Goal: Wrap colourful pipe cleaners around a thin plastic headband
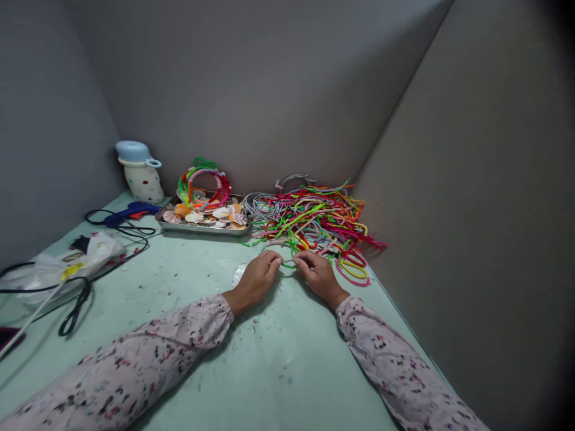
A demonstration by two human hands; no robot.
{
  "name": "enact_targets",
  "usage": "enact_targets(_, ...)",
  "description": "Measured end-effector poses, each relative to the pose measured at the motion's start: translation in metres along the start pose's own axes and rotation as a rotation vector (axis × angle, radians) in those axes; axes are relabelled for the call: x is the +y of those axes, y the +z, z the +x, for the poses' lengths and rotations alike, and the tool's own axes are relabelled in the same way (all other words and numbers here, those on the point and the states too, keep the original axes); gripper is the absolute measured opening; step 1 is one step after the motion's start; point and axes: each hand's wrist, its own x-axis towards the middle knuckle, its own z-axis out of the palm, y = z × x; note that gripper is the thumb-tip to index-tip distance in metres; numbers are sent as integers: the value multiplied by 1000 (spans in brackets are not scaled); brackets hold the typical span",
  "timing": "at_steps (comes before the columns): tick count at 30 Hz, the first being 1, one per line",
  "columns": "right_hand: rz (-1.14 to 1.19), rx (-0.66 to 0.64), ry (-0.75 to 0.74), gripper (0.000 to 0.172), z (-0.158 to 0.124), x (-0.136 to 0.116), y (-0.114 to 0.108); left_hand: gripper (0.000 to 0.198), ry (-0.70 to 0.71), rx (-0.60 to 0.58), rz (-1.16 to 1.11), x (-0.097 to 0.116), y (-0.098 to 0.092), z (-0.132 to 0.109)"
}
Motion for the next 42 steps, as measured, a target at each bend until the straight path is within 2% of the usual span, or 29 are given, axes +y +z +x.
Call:
enact_targets(15,-1,-10,-33,17,0,-2,0,28,18,-9,103,-2,2,2)
enact_targets(28,34,27,11,19,0,3,2,28,17,-7,12,-1,1,0)
enact_targets(31,108,23,47,25,-1,6,3,25,32,19,33,0,1,1)
enact_targets(37,270,-82,78,54,-1,2,2,25,52,122,35,0,1,1)
enact_targets(42,237,-73,71,50,-3,4,2,26,58,211,15,-4,2,1)
